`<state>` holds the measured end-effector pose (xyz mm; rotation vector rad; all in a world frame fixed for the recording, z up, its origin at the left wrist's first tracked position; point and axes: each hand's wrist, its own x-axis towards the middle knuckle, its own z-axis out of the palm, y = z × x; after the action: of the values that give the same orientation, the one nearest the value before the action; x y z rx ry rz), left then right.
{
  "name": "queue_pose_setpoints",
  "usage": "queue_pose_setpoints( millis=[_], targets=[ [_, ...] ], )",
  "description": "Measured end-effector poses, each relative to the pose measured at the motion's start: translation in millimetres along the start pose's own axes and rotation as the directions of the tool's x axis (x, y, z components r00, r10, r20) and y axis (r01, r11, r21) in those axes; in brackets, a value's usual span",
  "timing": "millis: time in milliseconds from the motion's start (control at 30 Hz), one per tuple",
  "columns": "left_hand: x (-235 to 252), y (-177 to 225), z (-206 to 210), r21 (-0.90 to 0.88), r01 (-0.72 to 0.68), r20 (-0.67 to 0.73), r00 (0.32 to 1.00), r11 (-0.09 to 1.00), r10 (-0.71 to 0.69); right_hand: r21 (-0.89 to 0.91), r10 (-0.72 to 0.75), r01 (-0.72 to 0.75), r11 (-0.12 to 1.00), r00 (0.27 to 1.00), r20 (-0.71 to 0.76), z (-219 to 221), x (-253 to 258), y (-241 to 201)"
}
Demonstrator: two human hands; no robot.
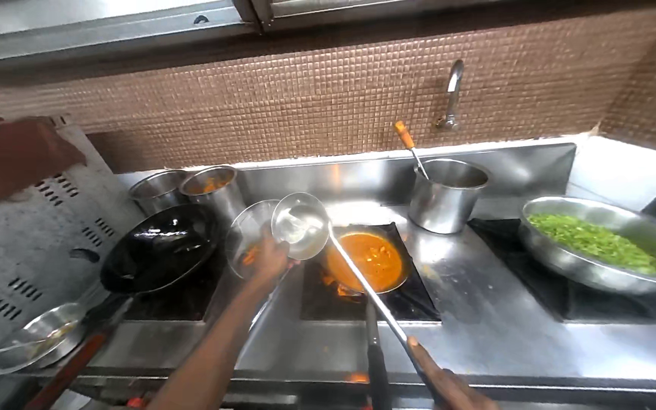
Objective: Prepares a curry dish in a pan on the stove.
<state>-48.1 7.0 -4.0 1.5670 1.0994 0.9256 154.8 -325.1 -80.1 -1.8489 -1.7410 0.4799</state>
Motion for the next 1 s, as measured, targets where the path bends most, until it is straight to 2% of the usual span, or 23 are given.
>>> queue_pose_setpoints(
  millis=[100,167,267,333,400,467,567,633,667,733,833,1000],
  targets=[
    [2.2,6.9,-4.9,0.125,0.006,0.039,0.999,0.992,-0.011,-0.33,0.023,-0.066,0.942,0.991,-0.133,-5.5,14.1,-10.4],
    [4.1,19.6,-16.6,0.244,0.004,0.093,0.995,0.97,-0.028,-0.483,0.0,-0.078,0.872,0.987,-0.158,-26.6,16.0,-12.3],
    [8.0,41.6,-34.9,0.39,-0.016,0.219,0.973,0.921,-0.075,-0.61,-0.013,-0.044,0.791,0.996,-0.089,-65.4,16.8,-19.2],
    [13.5,47.6,-41.2,0.462,-0.084,0.268,0.962,0.883,-0.049,-0.634,-0.004,-0.001,0.774,1.0,-0.008,-81.1,19.2,-24.7],
    [19.0,48.3,-43.7,0.49,-0.161,0.307,0.952,0.857,0.004,-0.603,0.02,0.025,0.797,0.998,0.067,-87.9,22.4,-30.1],
    [16.8,49.7,-41.8,0.468,-0.159,0.302,0.953,0.869,0.012,-0.476,0.04,0.033,0.879,0.989,0.143,-90.9,25.3,-32.4],
    [10.6,50.1,-39.3,0.369,-0.091,0.266,0.964,0.925,-0.011,-0.107,0.081,-0.048,0.993,0.941,0.33,-90.4,30.6,-31.7],
    [8.6,46.5,-36.7,0.296,-0.014,0.224,0.973,0.955,-0.056,0.153,0.089,-0.171,0.973,0.897,0.433,-83.8,32.8,-27.5],
    [6.7,45.2,-35.6,0.257,0.016,0.203,0.977,0.966,-0.07,0.29,0.082,-0.236,0.927,0.885,0.458,-79.6,32.7,-25.1],
    [1.6,47.1,-33.4,0.215,0.062,0.157,0.983,0.975,-0.097,0.474,0.054,-0.286,0.833,0.894,0.444,-74.0,32.2,-20.3],
    [6.5,42.9,-34.0,0.203,0.068,0.148,0.984,0.977,-0.099,0.474,0.047,-0.247,0.845,0.918,0.395,-78.0,32.6,-18.3],
    [15.7,30.1,-35.5,0.132,-0.019,0.166,0.986,0.991,-0.004,0.17,0.079,-0.144,0.975,0.937,0.339,-76.5,26.8,-29.1]
  ],
)
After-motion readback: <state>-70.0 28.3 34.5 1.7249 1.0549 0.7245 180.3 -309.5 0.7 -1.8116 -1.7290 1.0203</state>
